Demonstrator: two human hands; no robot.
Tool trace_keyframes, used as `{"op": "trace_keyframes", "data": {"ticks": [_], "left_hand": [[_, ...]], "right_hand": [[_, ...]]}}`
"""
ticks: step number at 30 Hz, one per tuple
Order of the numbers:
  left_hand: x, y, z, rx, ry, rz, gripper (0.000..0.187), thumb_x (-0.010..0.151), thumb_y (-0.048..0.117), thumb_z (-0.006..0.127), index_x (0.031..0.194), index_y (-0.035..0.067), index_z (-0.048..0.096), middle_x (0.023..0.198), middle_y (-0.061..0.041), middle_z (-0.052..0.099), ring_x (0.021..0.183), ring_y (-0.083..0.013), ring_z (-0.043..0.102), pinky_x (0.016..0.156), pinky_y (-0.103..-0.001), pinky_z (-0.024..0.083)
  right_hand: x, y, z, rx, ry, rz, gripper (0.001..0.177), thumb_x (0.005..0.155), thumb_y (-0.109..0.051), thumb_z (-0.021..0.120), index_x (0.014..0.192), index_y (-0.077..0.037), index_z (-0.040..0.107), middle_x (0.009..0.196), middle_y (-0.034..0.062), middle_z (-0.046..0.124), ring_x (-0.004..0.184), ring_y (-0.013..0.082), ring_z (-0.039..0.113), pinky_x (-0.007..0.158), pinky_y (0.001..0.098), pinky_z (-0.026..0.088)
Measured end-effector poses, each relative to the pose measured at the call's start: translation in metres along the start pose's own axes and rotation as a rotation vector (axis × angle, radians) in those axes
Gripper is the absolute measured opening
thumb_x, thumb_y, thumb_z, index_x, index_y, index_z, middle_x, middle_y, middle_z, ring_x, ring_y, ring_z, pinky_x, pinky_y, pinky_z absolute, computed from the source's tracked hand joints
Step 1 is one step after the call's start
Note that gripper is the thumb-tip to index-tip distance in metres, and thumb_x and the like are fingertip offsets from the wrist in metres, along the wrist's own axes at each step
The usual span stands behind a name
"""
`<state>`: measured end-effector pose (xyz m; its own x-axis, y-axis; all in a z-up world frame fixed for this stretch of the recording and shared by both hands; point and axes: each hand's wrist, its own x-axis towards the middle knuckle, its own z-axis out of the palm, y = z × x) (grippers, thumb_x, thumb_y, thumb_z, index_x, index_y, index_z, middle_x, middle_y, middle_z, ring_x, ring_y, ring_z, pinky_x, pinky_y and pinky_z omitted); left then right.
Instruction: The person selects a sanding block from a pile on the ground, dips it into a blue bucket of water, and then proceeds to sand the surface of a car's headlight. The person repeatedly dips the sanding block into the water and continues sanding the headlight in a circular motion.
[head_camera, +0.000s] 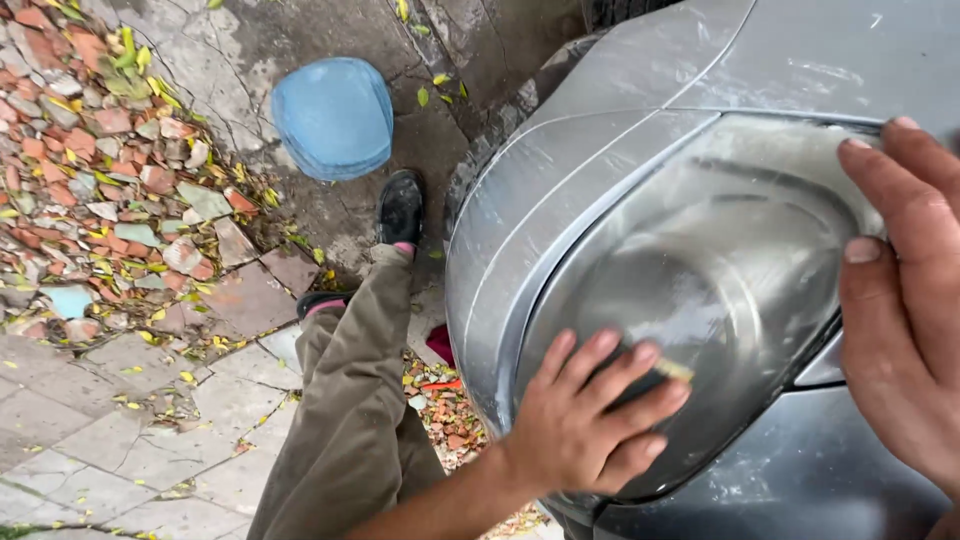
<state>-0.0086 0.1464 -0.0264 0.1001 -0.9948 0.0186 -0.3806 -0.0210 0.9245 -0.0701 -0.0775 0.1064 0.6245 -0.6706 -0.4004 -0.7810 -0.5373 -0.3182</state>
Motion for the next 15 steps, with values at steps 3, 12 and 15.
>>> {"op": "trace_keyframes", "data": {"ticks": [3, 12, 15], "left_hand": [[0.104, -0.015, -0.031, -0.04, 0.007, -0.016, 0.054, 0.105, 0.037, 0.067, 0.156, 0.021, 0.061, 0.171, -0.007, 0.049, 0.163, -0.0277, 0.052, 0.139, -0.049, 0.034], [0.022, -0.012, 0.002, -0.137, 0.112, -0.074, 0.054, 0.109, 0.042, 0.052, 0.158, 0.018, 0.055, 0.17, -0.013, 0.04, 0.164, -0.0335, 0.026, 0.137, -0.053, 0.01], [0.115, -0.036, -0.014, -0.113, 0.028, -0.069, 0.061, 0.111, 0.041, 0.062, 0.167, 0.022, 0.044, 0.182, -0.01, 0.049, 0.174, -0.0328, 0.056, 0.151, -0.051, 0.044]], "right_hand": [[0.005, -0.001, 0.01, 0.04, -0.017, -0.016, 0.05, 0.104, 0.029, 0.038, 0.153, 0.031, 0.044, 0.166, 0.0492, 0.034, 0.154, 0.0636, 0.041, 0.127, 0.0644, 0.037], [0.003, -0.001, 0.011, -0.159, -0.054, -0.075, 0.044, 0.108, 0.014, 0.053, 0.146, 0.034, 0.06, 0.156, 0.0557, 0.052, 0.152, 0.0673, 0.045, 0.133, 0.0676, 0.031], [0.0, 0.022, 0.034, 0.032, -0.019, -0.06, 0.044, 0.114, 0.018, 0.037, 0.154, 0.035, 0.045, 0.164, 0.0546, 0.041, 0.148, 0.066, 0.048, 0.124, 0.066, 0.04]]}}
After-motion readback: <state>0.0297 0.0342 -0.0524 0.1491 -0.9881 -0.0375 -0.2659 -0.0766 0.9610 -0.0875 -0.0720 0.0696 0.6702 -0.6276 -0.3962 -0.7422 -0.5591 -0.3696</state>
